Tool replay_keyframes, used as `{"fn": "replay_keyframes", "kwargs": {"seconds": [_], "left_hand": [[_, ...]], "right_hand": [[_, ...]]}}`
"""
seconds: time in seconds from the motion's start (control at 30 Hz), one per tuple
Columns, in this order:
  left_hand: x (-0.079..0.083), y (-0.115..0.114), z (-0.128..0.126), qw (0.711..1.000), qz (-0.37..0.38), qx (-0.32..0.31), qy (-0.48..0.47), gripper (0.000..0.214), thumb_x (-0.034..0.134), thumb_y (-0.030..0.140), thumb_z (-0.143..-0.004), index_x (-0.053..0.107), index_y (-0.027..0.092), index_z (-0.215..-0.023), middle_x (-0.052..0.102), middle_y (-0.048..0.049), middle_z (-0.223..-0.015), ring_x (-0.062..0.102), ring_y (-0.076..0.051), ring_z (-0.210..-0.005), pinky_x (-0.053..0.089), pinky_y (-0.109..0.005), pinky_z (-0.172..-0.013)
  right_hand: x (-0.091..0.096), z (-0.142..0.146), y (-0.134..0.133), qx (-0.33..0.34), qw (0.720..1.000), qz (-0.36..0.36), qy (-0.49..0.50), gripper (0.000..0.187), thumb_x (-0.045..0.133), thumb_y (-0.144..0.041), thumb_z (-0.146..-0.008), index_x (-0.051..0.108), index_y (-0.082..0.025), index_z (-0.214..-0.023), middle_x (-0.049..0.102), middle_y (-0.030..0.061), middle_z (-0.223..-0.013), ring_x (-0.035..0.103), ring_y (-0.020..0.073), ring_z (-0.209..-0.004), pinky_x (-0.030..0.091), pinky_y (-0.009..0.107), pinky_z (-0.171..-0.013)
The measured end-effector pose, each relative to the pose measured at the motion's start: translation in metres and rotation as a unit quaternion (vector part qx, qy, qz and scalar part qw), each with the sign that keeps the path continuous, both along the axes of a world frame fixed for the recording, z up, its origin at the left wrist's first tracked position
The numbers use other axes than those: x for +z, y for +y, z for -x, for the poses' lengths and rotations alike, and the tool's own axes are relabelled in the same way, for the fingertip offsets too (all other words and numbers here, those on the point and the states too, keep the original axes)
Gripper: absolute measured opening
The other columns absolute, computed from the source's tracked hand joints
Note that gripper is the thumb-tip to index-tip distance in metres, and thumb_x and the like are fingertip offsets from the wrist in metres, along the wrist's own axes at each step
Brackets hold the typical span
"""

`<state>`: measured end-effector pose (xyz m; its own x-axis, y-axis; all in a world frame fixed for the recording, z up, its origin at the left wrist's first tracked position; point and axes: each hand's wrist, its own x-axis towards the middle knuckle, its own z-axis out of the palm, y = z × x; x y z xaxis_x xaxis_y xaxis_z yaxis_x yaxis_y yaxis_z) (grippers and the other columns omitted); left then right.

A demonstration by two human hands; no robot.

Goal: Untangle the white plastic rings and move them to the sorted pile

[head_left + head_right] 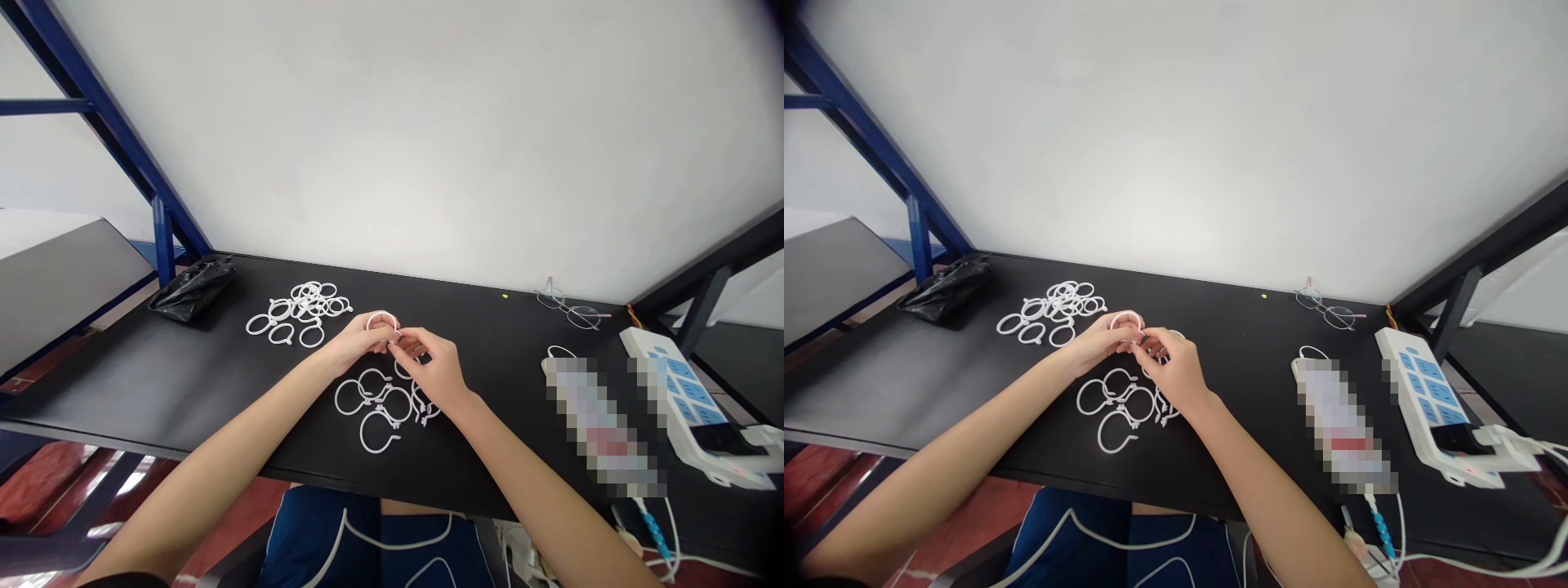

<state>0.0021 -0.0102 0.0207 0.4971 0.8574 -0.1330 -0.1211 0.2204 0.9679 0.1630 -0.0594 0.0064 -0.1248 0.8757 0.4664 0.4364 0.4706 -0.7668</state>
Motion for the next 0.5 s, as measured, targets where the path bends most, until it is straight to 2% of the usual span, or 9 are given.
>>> {"fn": "replay_keyframes", "kwargs": {"seconds": [0.3,0.5], "left_hand": [[0.0013,-0.0011,0.0002,1.000,-0.005,-0.002,0.013,0.016,0.069,0.023,-0.068,0.059,0.016,-0.079,0.048,0.0052,-0.059,0.042,-0.006,-0.053,0.033,-0.022,-0.056],[-0.0021,-0.0008,0.0009,1.000,-0.014,-0.017,0.022,0.016,0.067,0.023,-0.070,0.061,0.017,-0.083,0.054,0.0032,-0.067,0.046,-0.007,-0.057,0.036,-0.023,-0.059]], "right_hand": [[0.0011,-0.0003,0.0001,0.003,1.000,0.001,0.003,0.014,0.065,-0.025,-0.083,0.067,-0.021,-0.096,0.070,0.0014,-0.075,0.067,0.0157,-0.067,0.057,0.028,-0.064],[-0.0003,-0.0006,0.0009,0.001,1.000,0.000,-0.005,0.015,0.066,-0.024,-0.081,0.067,-0.022,-0.096,0.070,0.0006,-0.074,0.067,0.0154,-0.065,0.058,0.029,-0.064]]}}
